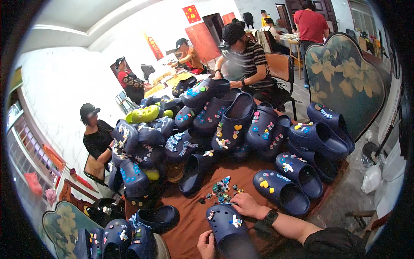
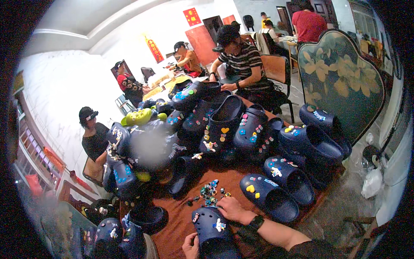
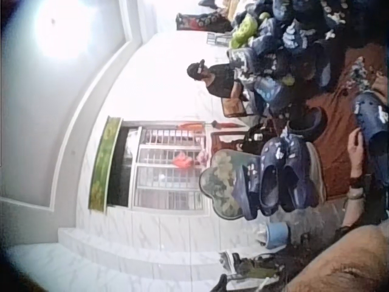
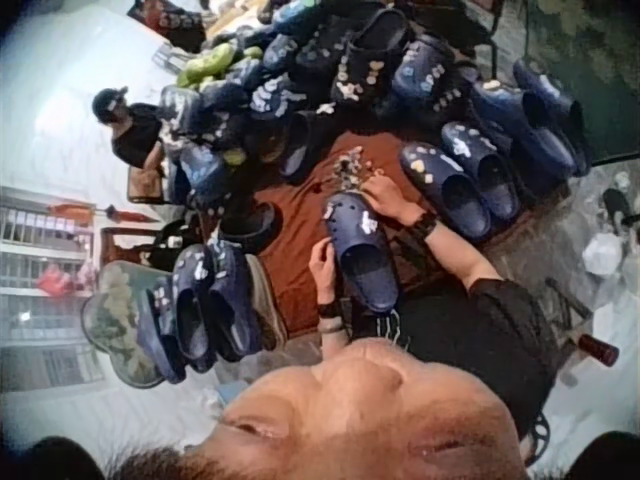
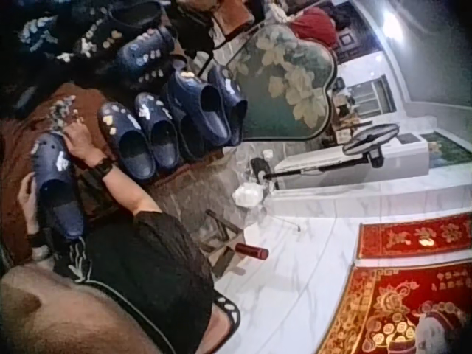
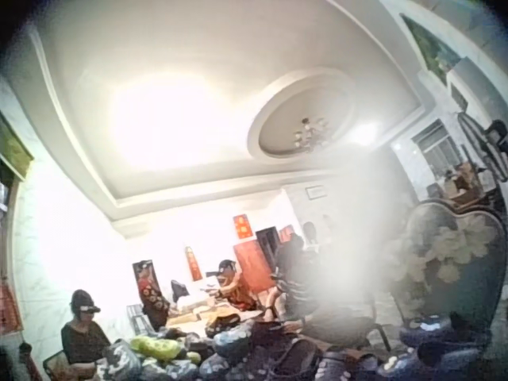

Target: The person is applying small decorative charms (Jibbitz) to the holes of blue foam clogs (Croc-style shoes).

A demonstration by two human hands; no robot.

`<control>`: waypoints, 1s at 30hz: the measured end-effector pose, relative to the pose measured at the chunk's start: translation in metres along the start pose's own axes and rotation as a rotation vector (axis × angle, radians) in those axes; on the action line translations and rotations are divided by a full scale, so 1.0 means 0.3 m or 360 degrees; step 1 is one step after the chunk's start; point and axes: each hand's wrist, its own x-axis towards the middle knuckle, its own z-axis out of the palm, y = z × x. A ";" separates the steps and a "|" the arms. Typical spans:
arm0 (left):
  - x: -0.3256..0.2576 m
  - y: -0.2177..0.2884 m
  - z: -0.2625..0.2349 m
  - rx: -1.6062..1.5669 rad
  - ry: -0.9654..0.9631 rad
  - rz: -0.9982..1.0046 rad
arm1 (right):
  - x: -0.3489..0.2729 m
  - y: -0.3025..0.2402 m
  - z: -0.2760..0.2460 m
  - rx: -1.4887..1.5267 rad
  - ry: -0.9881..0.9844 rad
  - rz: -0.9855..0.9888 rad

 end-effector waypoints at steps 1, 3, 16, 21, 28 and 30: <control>-0.001 -0.002 -0.003 0.0019 -0.0011 -0.0015 | 0.001 0.005 0.002 0.0025 0.0004 -0.0011; -0.004 0.000 -0.003 0.0036 -0.0014 -0.0019 | -0.014 0.001 0.006 0.0033 -0.0005 -0.0009; -0.008 0.025 0.006 0.0115 0.0031 -0.0005 | -0.003 -0.018 -0.011 -0.0009 0.0012 0.0003; 0.001 0.012 0.013 0.0083 0.0018 -0.0012 | 0.000 -0.014 -0.016 -0.0026 0.0022 -0.0005; -0.004 -0.008 -0.004 0.0104 -0.0001 -0.0029 | -0.003 -0.013 -0.005 -0.0034 -0.0038 0.0046; -0.005 0.000 0.001 0.0066 0.0009 -0.0048 | -0.004 -0.009 -0.004 -0.0033 -0.0035 0.0020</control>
